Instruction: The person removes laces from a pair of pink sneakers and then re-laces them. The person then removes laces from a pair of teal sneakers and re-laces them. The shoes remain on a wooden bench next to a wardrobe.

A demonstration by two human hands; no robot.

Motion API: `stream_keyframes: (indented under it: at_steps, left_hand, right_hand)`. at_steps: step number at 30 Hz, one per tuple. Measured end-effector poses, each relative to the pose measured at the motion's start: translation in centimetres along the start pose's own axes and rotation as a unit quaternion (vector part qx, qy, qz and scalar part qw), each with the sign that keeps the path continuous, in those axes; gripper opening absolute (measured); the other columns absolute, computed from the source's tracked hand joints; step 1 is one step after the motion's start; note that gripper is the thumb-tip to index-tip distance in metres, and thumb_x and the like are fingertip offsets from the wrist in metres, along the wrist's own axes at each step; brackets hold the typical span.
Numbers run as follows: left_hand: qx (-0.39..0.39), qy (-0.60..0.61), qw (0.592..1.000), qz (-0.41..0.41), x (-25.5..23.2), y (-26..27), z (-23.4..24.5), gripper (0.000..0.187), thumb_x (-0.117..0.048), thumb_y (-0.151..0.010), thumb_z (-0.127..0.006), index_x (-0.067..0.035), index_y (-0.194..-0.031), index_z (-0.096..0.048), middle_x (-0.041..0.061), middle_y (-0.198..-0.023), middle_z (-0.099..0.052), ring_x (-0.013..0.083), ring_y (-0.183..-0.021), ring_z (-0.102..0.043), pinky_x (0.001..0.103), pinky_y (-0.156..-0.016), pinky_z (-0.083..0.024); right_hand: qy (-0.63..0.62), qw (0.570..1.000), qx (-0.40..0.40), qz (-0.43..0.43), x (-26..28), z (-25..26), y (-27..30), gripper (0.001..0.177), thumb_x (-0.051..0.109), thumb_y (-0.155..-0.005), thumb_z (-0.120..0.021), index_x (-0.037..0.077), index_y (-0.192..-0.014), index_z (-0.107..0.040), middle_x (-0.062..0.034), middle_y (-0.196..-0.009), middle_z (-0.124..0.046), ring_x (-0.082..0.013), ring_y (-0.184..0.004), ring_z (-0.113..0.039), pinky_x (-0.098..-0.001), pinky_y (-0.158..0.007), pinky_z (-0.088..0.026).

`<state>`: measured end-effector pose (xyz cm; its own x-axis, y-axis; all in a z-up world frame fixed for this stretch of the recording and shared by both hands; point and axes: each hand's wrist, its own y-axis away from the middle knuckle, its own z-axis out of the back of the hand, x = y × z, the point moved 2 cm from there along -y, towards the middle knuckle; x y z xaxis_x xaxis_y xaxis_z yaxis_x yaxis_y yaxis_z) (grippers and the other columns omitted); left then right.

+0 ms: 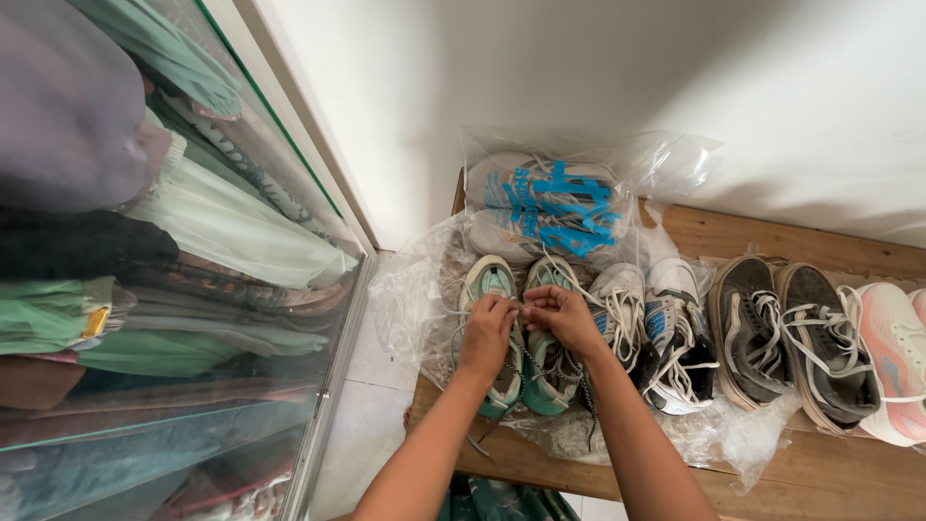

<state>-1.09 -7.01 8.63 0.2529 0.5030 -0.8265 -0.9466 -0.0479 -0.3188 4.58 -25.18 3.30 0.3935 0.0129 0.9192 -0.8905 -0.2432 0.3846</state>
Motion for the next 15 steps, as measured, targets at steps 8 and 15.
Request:
stream_keyframes:
  at_steps: [8,15]
  left_hand:
    - [0.035,-0.057,0.998,-0.005,0.9,-0.4,-1.0,0.01,-0.003,-0.085,-0.07,0.001,-0.091,-0.064,0.017,-0.101,-0.059,0.038,-0.1,-0.058,0.046,-0.087,-0.049]
    - [0.041,-0.029,0.999,0.007,1.6,-1.1,-1.4,0.008,-0.003,-0.085,-0.071,0.0,-0.087,-0.065,0.015,-0.097,-0.062,0.0377,-0.098,-0.059,0.046,-0.086,-0.049]
  right_hand:
    - [0.035,0.999,-0.019,-0.01,-0.5,0.2,-0.2,0.025,0.003,-0.089,-0.072,-0.005,-0.112,-0.074,-0.0104,-0.093,-0.078,-0.0148,-0.073,-0.073,-0.0269,-0.07,-0.06]
    - [0.04,0.999,-0.002,-0.003,0.5,-0.1,0.5,0.023,0.003,-0.09,-0.073,-0.006,-0.111,-0.076,-0.0092,-0.097,-0.079,-0.0123,-0.079,-0.073,-0.0247,-0.073,-0.06]
